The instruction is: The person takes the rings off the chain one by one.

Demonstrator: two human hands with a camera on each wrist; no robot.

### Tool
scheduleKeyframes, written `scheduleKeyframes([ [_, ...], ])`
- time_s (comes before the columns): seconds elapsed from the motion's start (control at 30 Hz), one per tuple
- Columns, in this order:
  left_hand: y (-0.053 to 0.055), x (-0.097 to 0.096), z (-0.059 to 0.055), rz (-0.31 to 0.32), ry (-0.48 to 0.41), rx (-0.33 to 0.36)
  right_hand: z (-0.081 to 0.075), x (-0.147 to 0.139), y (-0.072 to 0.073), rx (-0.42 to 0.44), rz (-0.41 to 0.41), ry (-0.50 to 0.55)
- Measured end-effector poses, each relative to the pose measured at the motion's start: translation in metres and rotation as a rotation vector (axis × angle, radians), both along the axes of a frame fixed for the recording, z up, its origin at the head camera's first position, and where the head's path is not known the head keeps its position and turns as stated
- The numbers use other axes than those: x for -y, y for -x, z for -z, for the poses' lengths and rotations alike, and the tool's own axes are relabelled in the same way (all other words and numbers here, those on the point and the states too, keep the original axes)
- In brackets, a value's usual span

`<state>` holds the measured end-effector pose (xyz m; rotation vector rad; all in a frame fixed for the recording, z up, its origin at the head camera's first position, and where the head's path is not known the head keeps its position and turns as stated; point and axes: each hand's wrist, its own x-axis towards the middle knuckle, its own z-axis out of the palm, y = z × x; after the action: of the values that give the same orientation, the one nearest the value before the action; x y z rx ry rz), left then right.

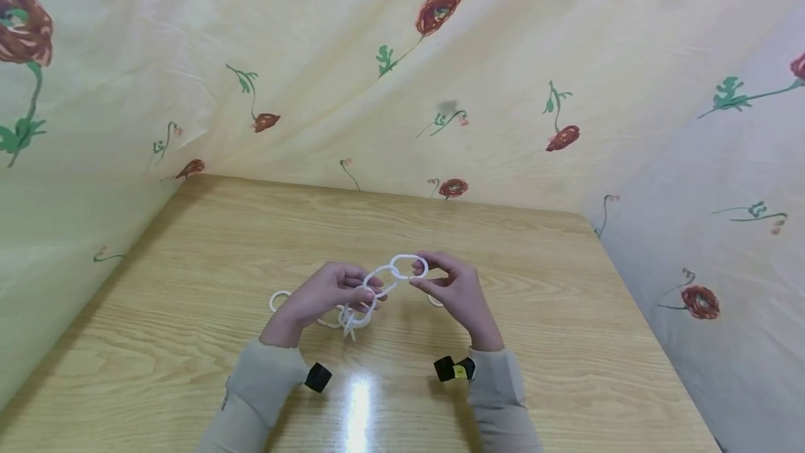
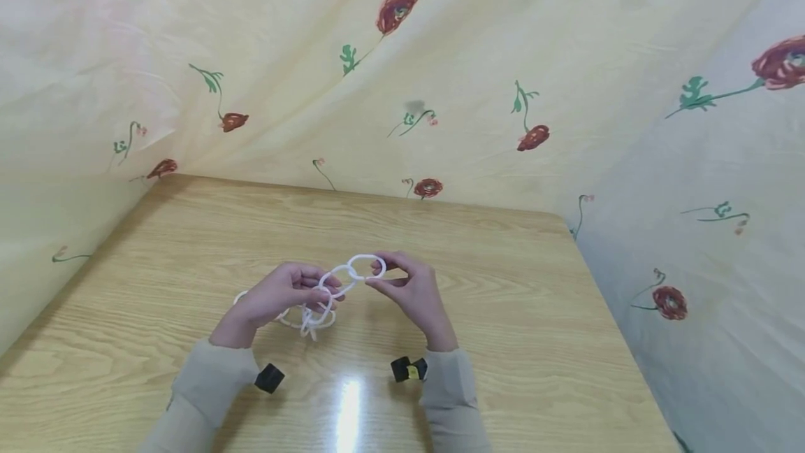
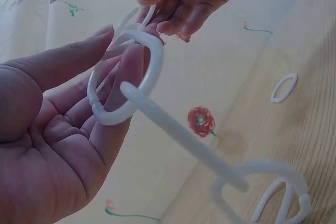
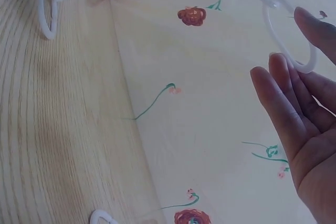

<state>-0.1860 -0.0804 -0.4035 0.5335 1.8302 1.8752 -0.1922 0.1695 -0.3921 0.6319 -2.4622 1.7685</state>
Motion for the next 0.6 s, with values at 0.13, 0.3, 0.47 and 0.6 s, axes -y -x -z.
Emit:
scheduleKeyframes([
  [0.13, 0.002, 0.0004, 0.0006, -0.036, 0.01, -0.034, -0.0008, 0.0, 0.0006, -0.002, 0.036, 0.005],
  [0.3, 0.0037, 0.0003, 0.0008, -0.1, -0.006, -0.093, -0.0008, -0.0002, 0.0014, -0.022, 0.079, 0.006],
  [0.47, 0.0045, -0.0022, 0.0006, -0.137, -0.032, -0.113, -0.001, -0.0007, 0.0011, -0.019, 0.102, -0.009],
  [0.6, 0.0046, -0.0045, -0.0001, -0.169, -0.029, -0.125, -0.0015, -0.0006, 0.001, -0.022, 0.116, -0.007],
])
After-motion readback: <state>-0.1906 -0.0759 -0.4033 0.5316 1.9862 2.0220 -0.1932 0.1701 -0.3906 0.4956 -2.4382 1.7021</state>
